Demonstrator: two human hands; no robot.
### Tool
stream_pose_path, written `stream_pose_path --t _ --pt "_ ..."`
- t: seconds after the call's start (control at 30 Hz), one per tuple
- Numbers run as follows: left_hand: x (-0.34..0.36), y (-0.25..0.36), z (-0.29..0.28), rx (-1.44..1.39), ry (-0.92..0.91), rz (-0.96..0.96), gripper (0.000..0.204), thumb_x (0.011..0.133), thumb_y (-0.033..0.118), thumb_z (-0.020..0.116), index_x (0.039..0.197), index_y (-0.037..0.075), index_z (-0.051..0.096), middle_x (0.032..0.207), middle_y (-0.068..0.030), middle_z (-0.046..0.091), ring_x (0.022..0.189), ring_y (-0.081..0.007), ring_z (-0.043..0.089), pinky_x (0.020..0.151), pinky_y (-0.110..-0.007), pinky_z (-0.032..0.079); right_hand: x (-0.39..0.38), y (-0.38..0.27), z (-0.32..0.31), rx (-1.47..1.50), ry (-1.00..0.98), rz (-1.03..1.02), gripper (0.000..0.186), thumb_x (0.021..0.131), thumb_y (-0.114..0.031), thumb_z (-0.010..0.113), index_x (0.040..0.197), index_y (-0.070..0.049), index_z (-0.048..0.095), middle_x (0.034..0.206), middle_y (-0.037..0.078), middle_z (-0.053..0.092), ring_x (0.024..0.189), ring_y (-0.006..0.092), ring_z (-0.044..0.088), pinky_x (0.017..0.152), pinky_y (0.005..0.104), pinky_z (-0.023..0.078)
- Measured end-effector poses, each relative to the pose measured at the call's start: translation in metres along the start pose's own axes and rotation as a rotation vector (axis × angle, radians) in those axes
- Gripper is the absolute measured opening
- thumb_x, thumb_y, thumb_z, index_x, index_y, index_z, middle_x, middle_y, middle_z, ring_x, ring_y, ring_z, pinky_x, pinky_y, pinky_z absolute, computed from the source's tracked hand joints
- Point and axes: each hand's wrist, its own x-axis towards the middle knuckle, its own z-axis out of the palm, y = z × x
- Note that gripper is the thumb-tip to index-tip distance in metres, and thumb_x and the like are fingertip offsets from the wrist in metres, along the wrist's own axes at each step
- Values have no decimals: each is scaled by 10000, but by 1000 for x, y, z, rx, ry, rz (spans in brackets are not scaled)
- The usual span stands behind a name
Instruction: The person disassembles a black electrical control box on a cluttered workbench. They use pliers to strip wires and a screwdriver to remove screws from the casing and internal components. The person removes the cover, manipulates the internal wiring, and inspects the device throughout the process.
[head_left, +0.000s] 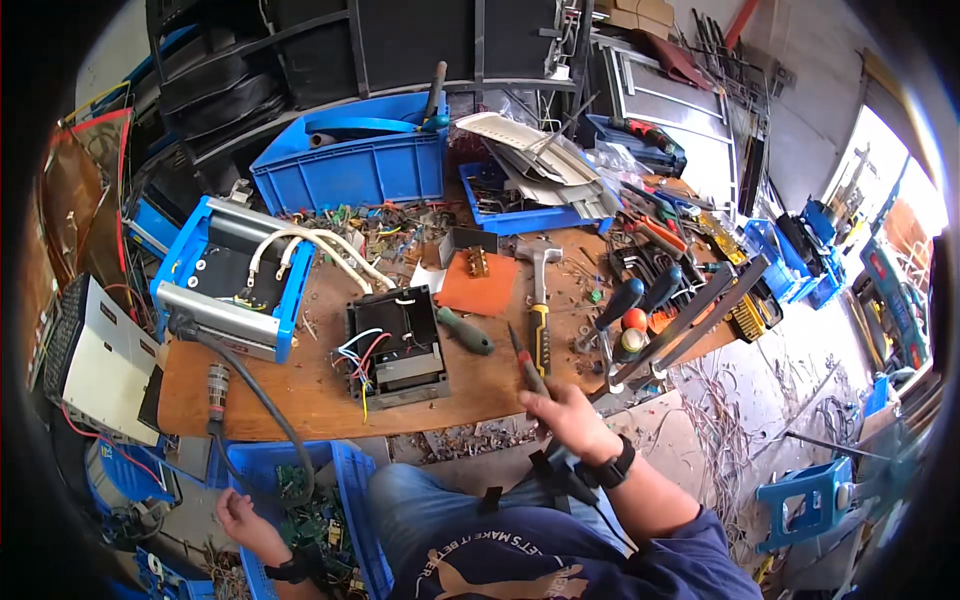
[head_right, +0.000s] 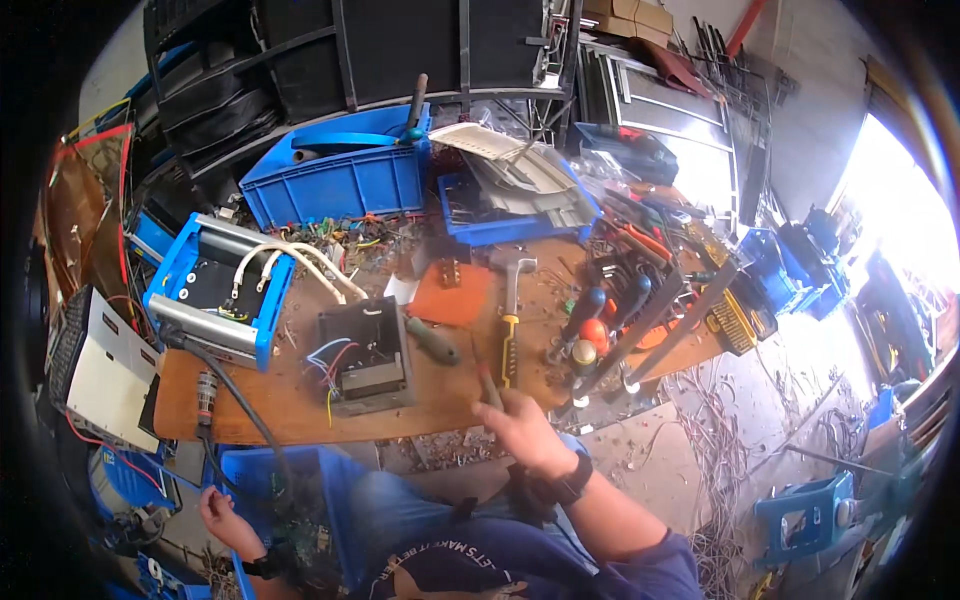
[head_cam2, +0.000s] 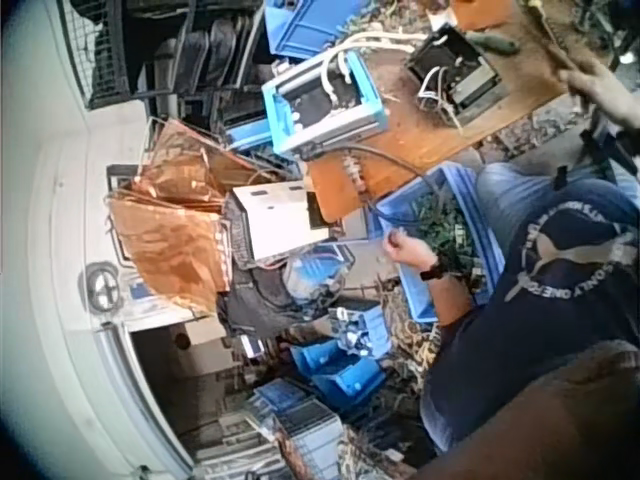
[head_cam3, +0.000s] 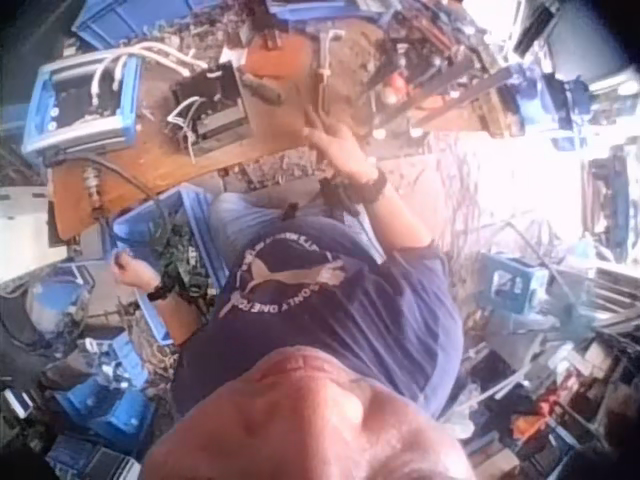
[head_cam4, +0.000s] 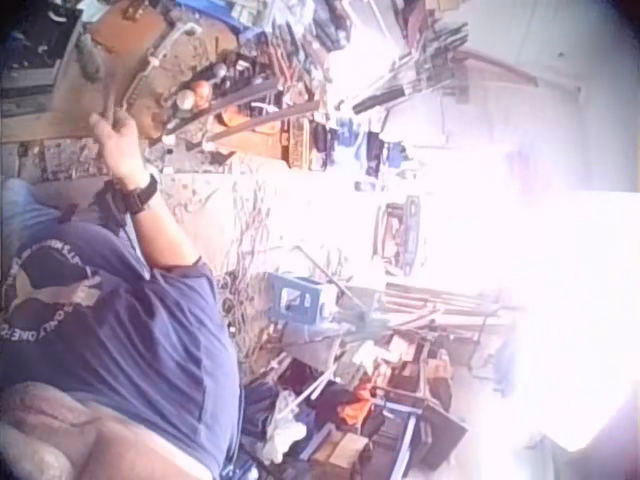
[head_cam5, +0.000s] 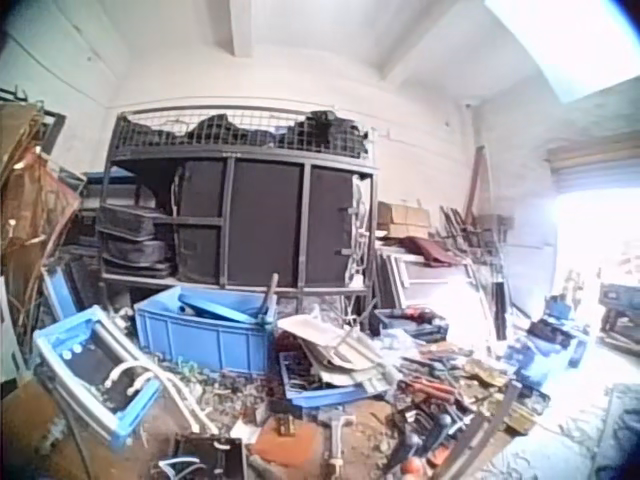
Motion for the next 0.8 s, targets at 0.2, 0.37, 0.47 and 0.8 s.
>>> stream_pose_path --t 0.2,0.37,0.47,0.8 --pt "-23 34 12 -26 -145 259 181 914 -7 505 1085 4 565 1118 -84 512 878 -184 529 781 -307 458 71 -23 13 -1225 601 -499 474 932 -441 513 1105 -17 636 828 193 682 824 349 686 682 447 561" --pt "-50 52 27 7 -266 279 163 918 -68 490 1055 -5 550 1150 -72 463 885 -155 487 794 -277 437 115 -36 1 -1444 313 -292 338 905 -347 538 964 -78 733 902 148 702 859 282 692 675 405 564" --pt "-59 51 27 26 -319 231 174 901 -84 491 1043 -2 551 1158 -75 463 882 -151 486 792 -267 434 123 -49 21 -1616 278 -223 309 882 -314 560 983 -87 744 1005 121 712 967 262 683 758 376 556" --pt "-72 53 15 130 -342 278 215 831 -93 521 1011 20 553 1110 -125 493 743 -183 454 693 -323 410 207 -82 18 -1822 205 -290 400 899 -281 589 1248 -88 626 1242 89 636 1115 276 612 829 467 528"
